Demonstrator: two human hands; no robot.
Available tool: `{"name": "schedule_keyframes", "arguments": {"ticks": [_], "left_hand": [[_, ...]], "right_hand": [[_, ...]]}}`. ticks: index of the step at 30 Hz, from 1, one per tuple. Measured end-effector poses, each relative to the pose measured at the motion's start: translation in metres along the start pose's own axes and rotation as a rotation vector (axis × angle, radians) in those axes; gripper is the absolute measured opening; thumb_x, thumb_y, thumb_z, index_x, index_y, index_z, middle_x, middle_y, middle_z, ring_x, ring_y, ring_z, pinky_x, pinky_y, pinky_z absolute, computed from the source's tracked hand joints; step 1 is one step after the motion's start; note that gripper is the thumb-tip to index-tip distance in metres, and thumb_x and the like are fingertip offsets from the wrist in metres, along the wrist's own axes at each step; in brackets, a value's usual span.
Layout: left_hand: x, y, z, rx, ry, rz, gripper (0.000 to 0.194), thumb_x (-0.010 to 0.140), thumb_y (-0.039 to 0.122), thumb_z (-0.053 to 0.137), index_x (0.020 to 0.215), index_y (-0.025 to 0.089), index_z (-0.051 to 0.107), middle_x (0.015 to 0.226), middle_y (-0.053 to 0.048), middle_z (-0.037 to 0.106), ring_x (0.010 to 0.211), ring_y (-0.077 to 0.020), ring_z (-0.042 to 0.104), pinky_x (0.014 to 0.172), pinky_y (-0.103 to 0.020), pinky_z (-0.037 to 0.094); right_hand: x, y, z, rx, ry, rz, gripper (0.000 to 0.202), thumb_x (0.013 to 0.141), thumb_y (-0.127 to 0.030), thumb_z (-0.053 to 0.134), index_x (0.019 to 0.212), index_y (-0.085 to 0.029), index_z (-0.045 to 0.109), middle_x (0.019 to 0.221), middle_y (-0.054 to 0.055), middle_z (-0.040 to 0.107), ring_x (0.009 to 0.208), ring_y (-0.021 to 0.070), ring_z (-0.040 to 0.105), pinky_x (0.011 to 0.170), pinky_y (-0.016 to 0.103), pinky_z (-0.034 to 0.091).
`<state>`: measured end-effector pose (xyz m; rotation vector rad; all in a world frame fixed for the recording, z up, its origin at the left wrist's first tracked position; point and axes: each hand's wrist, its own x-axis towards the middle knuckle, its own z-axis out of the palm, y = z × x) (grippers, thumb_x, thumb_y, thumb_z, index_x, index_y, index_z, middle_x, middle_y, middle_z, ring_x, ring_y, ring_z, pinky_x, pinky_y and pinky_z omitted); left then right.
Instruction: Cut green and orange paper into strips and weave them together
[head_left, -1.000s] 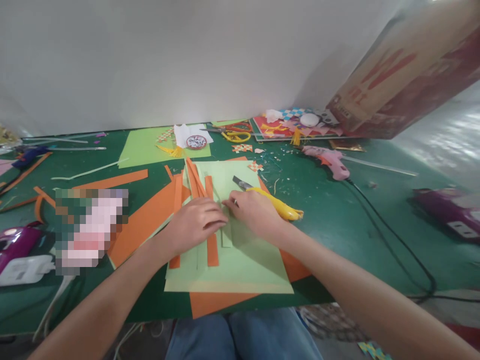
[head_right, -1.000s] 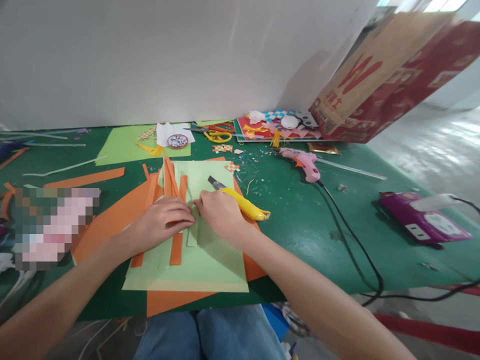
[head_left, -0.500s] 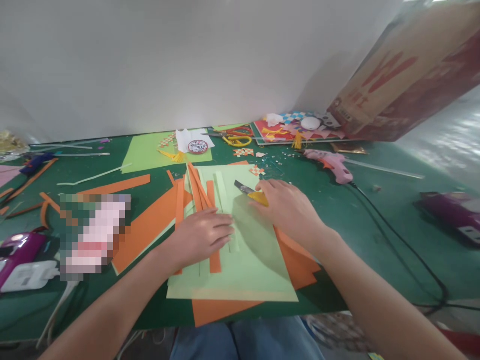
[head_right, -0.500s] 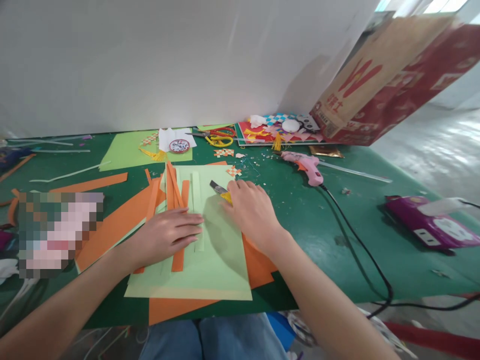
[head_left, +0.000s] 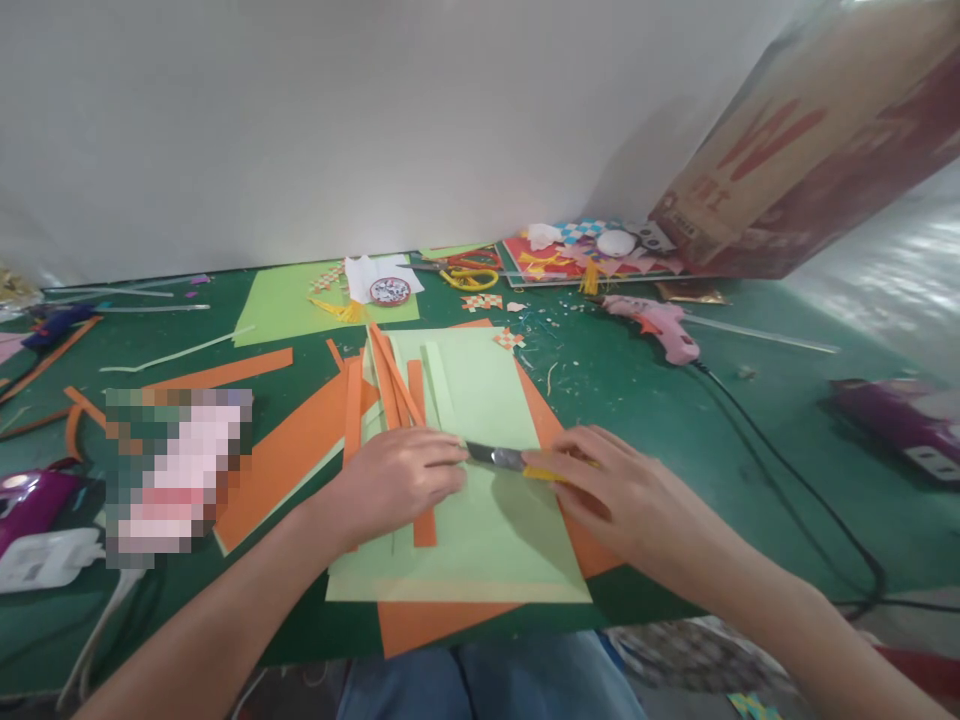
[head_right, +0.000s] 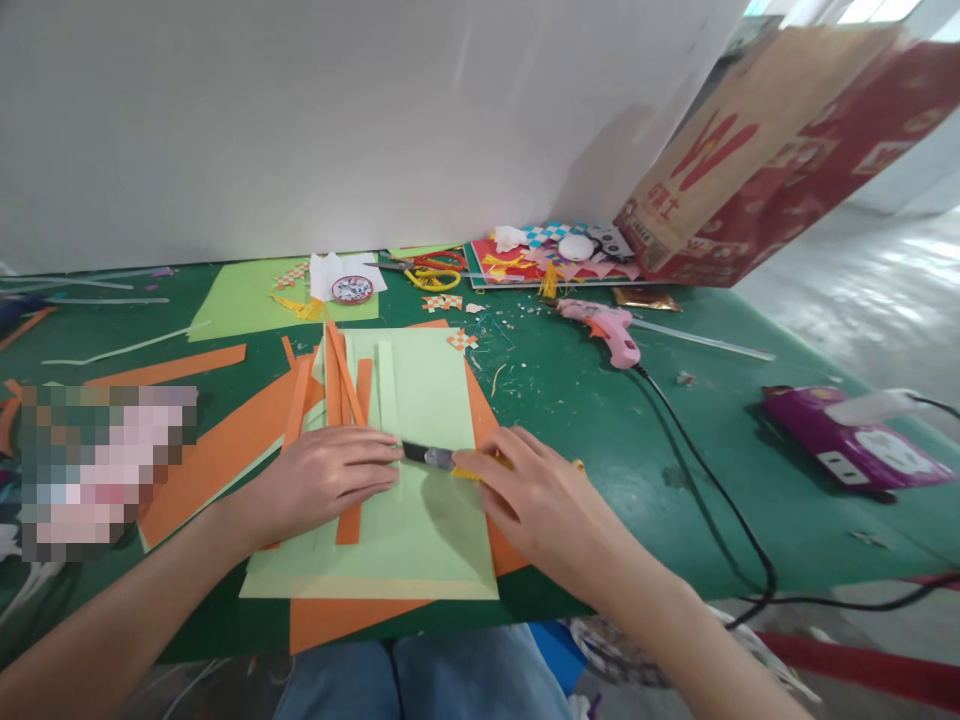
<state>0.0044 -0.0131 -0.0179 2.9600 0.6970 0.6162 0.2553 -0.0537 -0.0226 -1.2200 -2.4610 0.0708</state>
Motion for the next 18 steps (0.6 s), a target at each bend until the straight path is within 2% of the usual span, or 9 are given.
{"name": "schedule_keyframes", "arguments": {"ticks": [7,18], "left_hand": [[0.001,0.001,-0.002,-0.071,-0.102,-0.02,0.024,0.094,0.023,0.046,0.096,0.017,0.07,0.103,-0.003,0.072,0.105,-0.0199,0.063,0.088,-0.036,0.052],[0.001,0.001,-0.002,-0.081,-0.123,-0.049,0.024,0.094,0.026,0.047,0.099,0.017,0.068,0.106,-0.002,0.071,0.107,-0.0193,0.062,0.092,-0.035,0.049]], "right_hand": [[-0.03,-0.018,-0.003,0.019,0.032,-0.058,0.032,0.082,-0.008,0.04,0.096,-0.02,0.065,0.085,0.007,0.062,0.074,0.0161,0.059,0.061,0.028,0.049],[-0.03,-0.021,-0.002,-0.006,0.017,-0.07,0.031,0.082,-0.009,0.041,0.099,-0.02,0.065,0.085,0.008,0.061,0.073,0.0169,0.058,0.062,0.029,0.048]]}}
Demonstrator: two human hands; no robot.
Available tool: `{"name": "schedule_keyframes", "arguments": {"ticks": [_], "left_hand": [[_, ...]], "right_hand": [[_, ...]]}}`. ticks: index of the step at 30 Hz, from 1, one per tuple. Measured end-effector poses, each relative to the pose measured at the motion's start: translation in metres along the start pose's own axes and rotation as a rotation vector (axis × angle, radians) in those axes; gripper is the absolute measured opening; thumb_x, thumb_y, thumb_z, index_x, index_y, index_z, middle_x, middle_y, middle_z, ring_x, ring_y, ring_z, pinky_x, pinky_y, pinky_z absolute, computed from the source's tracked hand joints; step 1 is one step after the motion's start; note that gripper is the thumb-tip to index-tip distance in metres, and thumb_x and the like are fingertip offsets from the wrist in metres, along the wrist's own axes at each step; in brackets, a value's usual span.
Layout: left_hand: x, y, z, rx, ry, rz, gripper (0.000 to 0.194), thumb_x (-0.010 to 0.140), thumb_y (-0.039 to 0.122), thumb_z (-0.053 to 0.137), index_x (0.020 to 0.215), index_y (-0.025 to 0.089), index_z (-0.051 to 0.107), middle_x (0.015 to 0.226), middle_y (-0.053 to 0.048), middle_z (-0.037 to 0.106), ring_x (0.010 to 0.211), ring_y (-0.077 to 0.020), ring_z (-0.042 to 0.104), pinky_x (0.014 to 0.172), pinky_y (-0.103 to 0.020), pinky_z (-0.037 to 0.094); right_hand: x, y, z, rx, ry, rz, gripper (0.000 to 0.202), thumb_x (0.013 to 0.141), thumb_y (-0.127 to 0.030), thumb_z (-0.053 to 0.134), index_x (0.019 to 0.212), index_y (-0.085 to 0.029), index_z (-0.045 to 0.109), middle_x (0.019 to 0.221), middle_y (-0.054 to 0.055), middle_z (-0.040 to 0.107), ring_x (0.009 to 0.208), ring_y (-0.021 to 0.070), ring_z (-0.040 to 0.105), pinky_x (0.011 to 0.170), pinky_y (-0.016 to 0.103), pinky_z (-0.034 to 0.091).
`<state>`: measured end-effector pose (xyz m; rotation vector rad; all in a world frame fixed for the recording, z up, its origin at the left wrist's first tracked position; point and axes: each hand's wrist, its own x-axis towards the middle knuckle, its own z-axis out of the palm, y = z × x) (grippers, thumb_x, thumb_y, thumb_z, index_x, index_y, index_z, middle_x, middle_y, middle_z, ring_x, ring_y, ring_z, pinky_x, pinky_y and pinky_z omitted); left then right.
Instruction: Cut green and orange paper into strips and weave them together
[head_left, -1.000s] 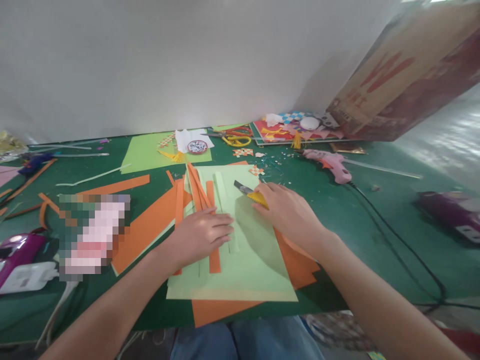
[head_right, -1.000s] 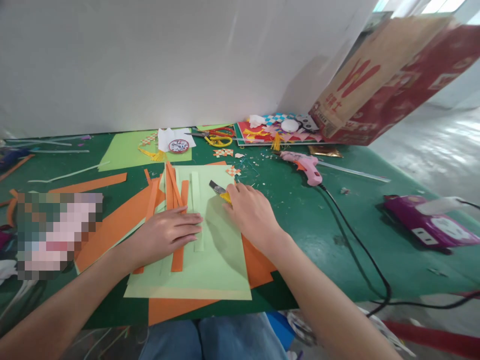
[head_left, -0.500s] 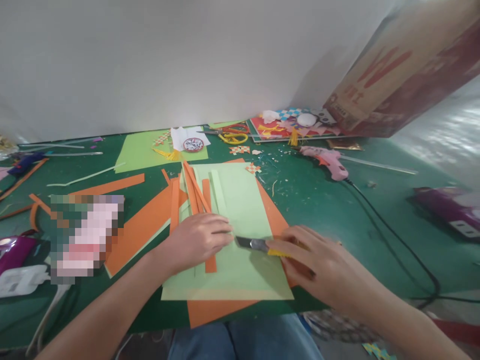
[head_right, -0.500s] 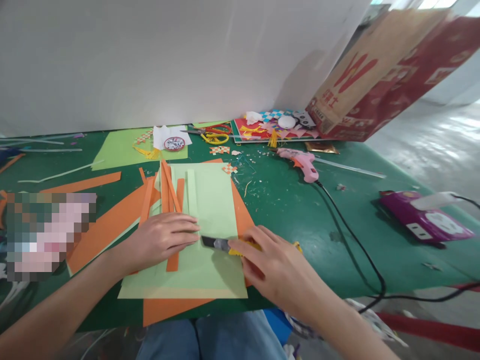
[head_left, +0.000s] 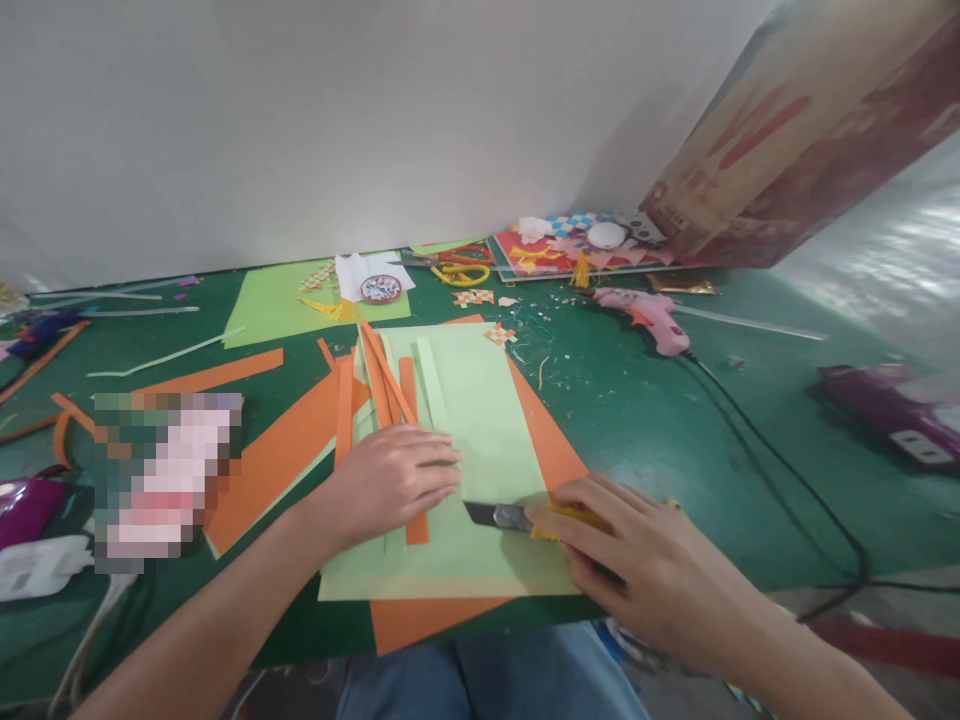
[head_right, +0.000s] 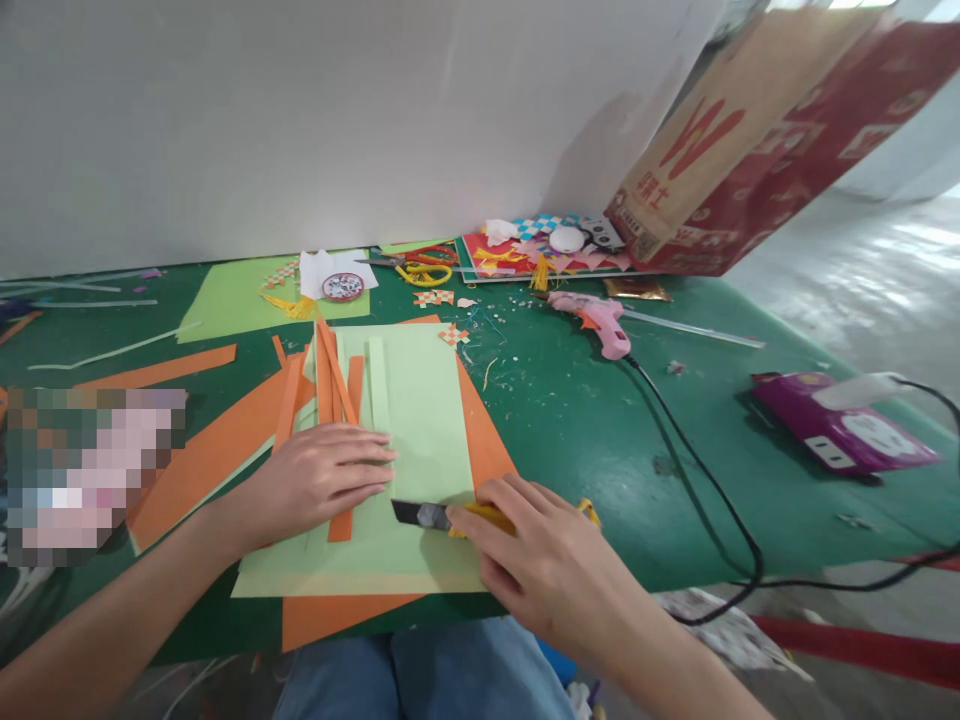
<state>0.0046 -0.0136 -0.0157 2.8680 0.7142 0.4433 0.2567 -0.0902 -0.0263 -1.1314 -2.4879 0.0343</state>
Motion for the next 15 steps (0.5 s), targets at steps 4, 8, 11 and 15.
{"name": "schedule_keyframes", "arguments": {"ticks": [4,8,11,15], "left_hand": [[0.0,0.0,0.001,-0.005,0.023,0.001,0.022,0.093,0.026,0.049,0.099,0.016,0.068,0.105,-0.002,0.071,0.107,-0.0193,0.062,0.092,-0.035,0.049],[-0.001,0.001,0.001,-0.009,0.033,-0.005,0.021,0.093,0.025,0.049,0.097,0.015,0.067,0.103,-0.003,0.072,0.106,-0.0194,0.063,0.091,-0.036,0.05],[0.0,0.001,0.0,-0.019,0.027,-0.008,0.02,0.093,0.024,0.049,0.092,0.015,0.067,0.099,-0.004,0.072,0.104,-0.0197,0.063,0.09,-0.035,0.05],[0.001,0.002,0.0,-0.042,0.012,-0.013,0.018,0.092,0.022,0.051,0.085,0.015,0.066,0.091,-0.003,0.071,0.104,-0.0201,0.063,0.089,-0.034,0.05]], "right_hand": [[0.001,-0.001,0.002,-0.013,0.003,-0.001,0.03,0.084,-0.01,0.04,0.101,-0.019,0.064,0.086,0.009,0.061,0.074,0.0182,0.058,0.061,0.03,0.048],[0.001,-0.006,0.003,-0.019,-0.021,-0.015,0.029,0.087,-0.012,0.039,0.103,-0.018,0.063,0.086,0.009,0.062,0.075,0.0185,0.059,0.062,0.031,0.05],[0.002,-0.013,0.001,-0.035,-0.066,-0.044,0.029,0.089,-0.015,0.038,0.105,-0.018,0.063,0.083,0.007,0.062,0.071,0.0167,0.06,0.059,0.029,0.051],[0.003,-0.022,-0.001,-0.075,-0.099,-0.037,0.034,0.09,-0.013,0.033,0.108,-0.018,0.061,0.078,0.005,0.062,0.06,0.0129,0.058,0.052,0.024,0.048]]}}
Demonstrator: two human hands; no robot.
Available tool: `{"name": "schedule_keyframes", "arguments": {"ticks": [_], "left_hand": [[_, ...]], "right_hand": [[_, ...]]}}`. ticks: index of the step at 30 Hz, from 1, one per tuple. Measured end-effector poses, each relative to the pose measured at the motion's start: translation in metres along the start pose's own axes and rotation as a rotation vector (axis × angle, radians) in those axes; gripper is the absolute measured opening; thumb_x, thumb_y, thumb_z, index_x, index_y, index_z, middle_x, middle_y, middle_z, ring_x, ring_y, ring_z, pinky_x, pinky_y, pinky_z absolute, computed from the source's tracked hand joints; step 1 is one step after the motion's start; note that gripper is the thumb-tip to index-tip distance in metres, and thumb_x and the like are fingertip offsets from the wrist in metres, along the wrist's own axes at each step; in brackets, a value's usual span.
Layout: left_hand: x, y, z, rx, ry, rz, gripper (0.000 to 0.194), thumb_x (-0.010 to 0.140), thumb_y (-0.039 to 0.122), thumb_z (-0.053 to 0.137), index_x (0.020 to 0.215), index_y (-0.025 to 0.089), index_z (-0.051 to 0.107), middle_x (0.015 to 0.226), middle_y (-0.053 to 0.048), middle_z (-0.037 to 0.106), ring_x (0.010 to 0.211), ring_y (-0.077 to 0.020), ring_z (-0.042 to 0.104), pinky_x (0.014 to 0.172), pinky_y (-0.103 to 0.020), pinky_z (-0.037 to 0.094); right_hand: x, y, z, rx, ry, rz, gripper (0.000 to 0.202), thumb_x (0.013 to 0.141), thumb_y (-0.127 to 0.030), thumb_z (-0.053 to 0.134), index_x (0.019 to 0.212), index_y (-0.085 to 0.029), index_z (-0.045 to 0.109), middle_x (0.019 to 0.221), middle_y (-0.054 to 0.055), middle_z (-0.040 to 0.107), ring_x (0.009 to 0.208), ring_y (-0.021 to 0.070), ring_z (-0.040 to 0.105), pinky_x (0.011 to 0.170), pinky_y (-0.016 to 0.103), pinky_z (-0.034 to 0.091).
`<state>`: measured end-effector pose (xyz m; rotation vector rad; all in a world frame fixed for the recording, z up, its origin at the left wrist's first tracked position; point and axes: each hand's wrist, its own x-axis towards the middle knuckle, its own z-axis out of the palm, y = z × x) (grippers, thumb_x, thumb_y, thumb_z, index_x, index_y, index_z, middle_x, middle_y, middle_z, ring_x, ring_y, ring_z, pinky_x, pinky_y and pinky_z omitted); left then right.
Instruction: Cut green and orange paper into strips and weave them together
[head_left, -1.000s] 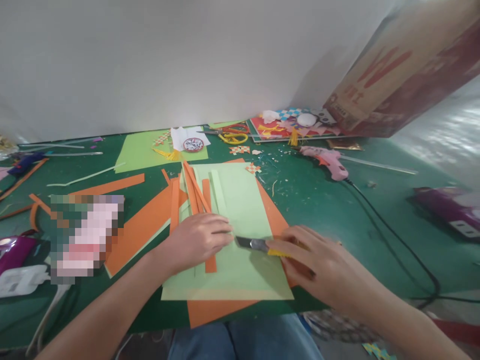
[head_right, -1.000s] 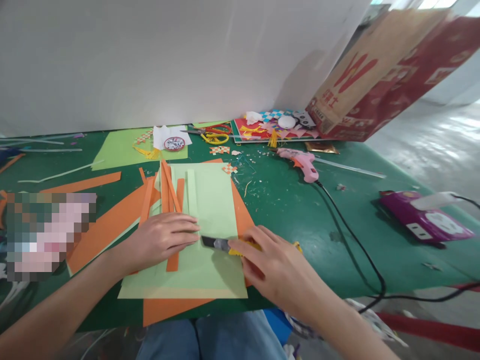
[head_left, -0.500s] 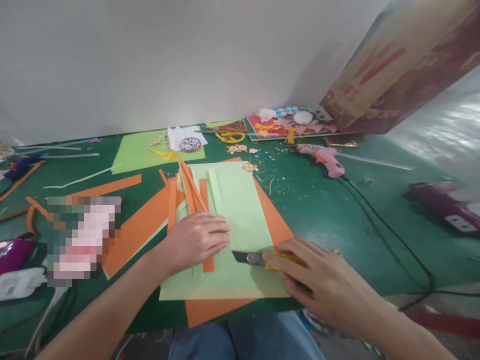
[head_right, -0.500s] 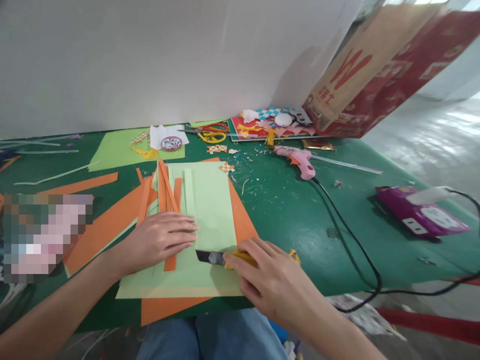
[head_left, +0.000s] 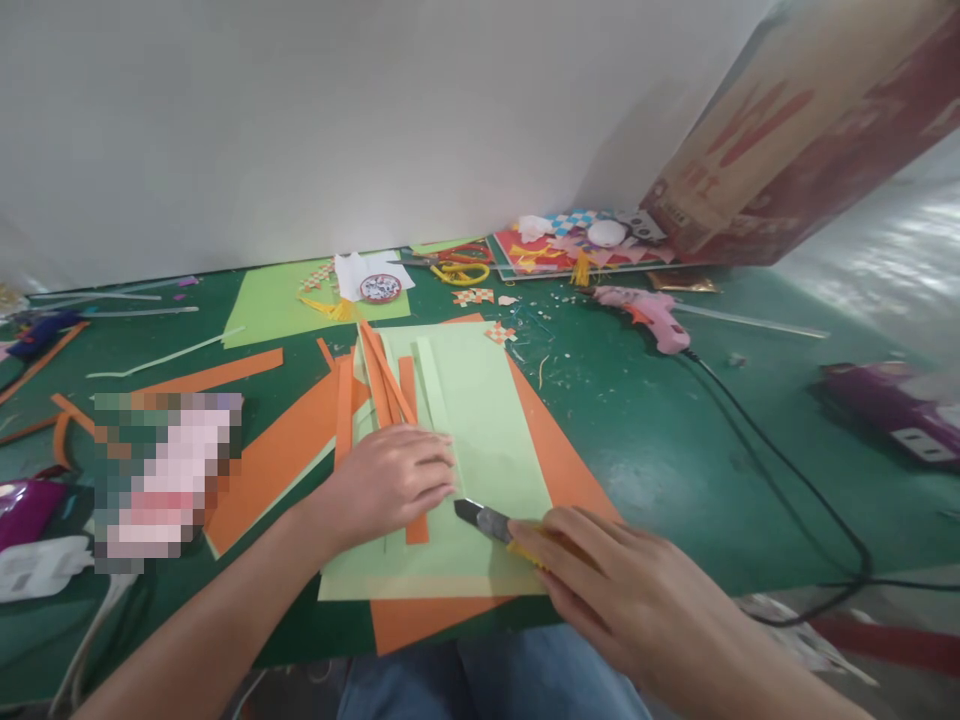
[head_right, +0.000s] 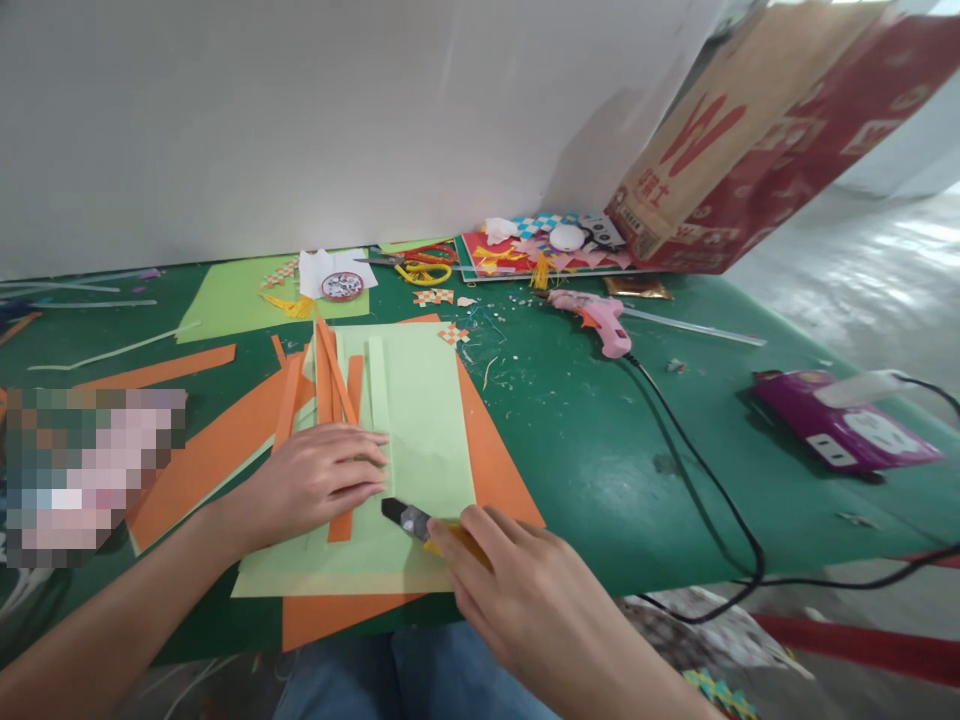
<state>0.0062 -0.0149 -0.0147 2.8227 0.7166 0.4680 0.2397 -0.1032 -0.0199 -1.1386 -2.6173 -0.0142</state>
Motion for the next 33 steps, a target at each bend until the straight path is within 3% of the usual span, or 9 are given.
{"name": "schedule_keyframes", "arguments": {"ticks": [14,33], "left_hand": [[-0.001,0.0,0.001,-0.011,0.012,-0.002,0.018,0.092,0.02,0.05,0.083,0.016,0.065,0.09,-0.003,0.071,0.105,-0.0198,0.063,0.088,-0.033,0.049],[0.0,0.001,0.003,0.038,0.064,0.022,0.022,0.093,0.02,0.046,0.081,0.016,0.064,0.091,-0.003,0.07,0.092,-0.0186,0.066,0.079,-0.03,0.051]], "right_hand": [[0.003,0.001,0.0,-0.001,0.043,0.035,0.035,0.092,-0.015,0.031,0.107,-0.015,0.062,0.081,0.006,0.063,0.062,0.0119,0.062,0.049,0.023,0.048],[0.03,0.023,0.011,-0.089,0.087,0.058,0.027,0.088,-0.017,0.043,0.105,-0.017,0.064,0.077,0.003,0.059,0.053,0.0111,0.053,0.047,0.025,0.038]]}}
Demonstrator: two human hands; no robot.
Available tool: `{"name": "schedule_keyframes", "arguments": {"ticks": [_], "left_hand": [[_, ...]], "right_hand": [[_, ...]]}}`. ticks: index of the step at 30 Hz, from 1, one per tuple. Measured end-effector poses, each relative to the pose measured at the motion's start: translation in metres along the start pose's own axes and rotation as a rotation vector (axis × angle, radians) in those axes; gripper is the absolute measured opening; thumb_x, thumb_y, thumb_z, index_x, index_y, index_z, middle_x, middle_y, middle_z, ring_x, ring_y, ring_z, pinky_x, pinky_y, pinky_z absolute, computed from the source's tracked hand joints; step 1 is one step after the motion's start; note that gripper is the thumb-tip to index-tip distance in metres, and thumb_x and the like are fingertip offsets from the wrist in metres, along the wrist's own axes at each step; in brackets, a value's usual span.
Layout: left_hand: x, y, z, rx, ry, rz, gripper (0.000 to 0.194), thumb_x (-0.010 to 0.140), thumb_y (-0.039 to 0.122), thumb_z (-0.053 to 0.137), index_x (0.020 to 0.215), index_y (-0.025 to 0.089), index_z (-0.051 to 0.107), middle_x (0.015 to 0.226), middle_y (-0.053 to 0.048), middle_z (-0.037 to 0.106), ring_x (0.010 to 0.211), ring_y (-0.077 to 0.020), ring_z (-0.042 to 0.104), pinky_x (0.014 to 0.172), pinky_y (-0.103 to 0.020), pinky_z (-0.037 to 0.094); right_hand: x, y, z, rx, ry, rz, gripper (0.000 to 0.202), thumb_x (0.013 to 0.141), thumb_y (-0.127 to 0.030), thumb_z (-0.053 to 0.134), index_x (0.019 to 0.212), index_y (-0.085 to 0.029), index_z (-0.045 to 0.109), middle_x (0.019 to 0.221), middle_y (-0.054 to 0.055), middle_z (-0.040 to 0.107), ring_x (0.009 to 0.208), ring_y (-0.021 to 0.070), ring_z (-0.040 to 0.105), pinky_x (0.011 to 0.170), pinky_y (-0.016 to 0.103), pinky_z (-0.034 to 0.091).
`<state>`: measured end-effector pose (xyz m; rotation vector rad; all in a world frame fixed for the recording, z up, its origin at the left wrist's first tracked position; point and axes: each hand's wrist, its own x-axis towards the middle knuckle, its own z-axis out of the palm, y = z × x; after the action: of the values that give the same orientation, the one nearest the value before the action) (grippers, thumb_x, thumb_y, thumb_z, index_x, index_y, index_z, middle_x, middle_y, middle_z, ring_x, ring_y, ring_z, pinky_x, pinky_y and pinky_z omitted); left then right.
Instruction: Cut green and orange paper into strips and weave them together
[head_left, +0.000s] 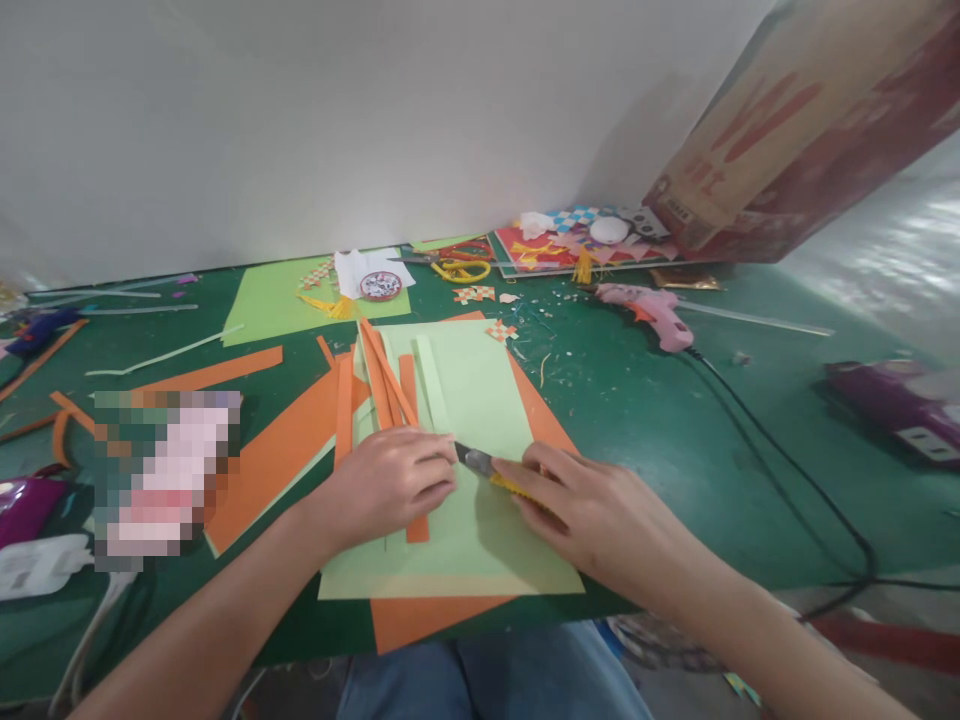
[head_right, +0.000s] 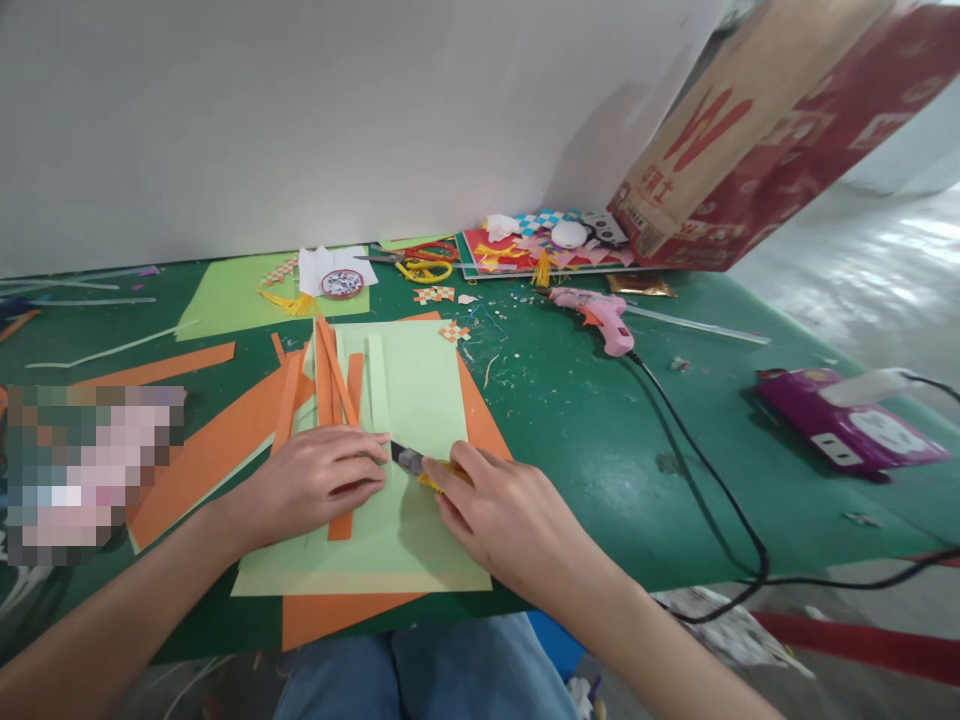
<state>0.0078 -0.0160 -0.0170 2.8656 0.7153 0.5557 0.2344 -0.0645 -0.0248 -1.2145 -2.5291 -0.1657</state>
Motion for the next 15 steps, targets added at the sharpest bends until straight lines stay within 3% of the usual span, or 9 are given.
{"name": "schedule_keyframes", "arguments": {"ticks": [9,15], "left_hand": [[0.0,-0.004,-0.001,0.006,-0.005,-0.01,0.023,0.094,0.024,0.046,0.085,0.016,0.065,0.094,-0.003,0.071,0.1,-0.0185,0.065,0.085,-0.031,0.051],[-0.001,-0.01,-0.002,0.136,-0.111,-0.198,0.046,0.092,0.049,0.042,0.12,0.016,0.059,0.13,-0.008,0.057,0.123,-0.0224,0.051,0.107,-0.041,0.037]], "right_hand": [[0.002,0.001,0.002,-0.01,-0.002,-0.002,0.027,0.087,-0.017,0.045,0.106,-0.016,0.064,0.076,0.002,0.059,0.054,0.0115,0.053,0.047,0.025,0.038],[-0.002,0.001,0.001,0.028,0.012,-0.011,0.028,0.089,-0.017,0.041,0.105,-0.017,0.063,0.077,0.002,0.059,0.053,0.0104,0.052,0.048,0.024,0.038]]}}
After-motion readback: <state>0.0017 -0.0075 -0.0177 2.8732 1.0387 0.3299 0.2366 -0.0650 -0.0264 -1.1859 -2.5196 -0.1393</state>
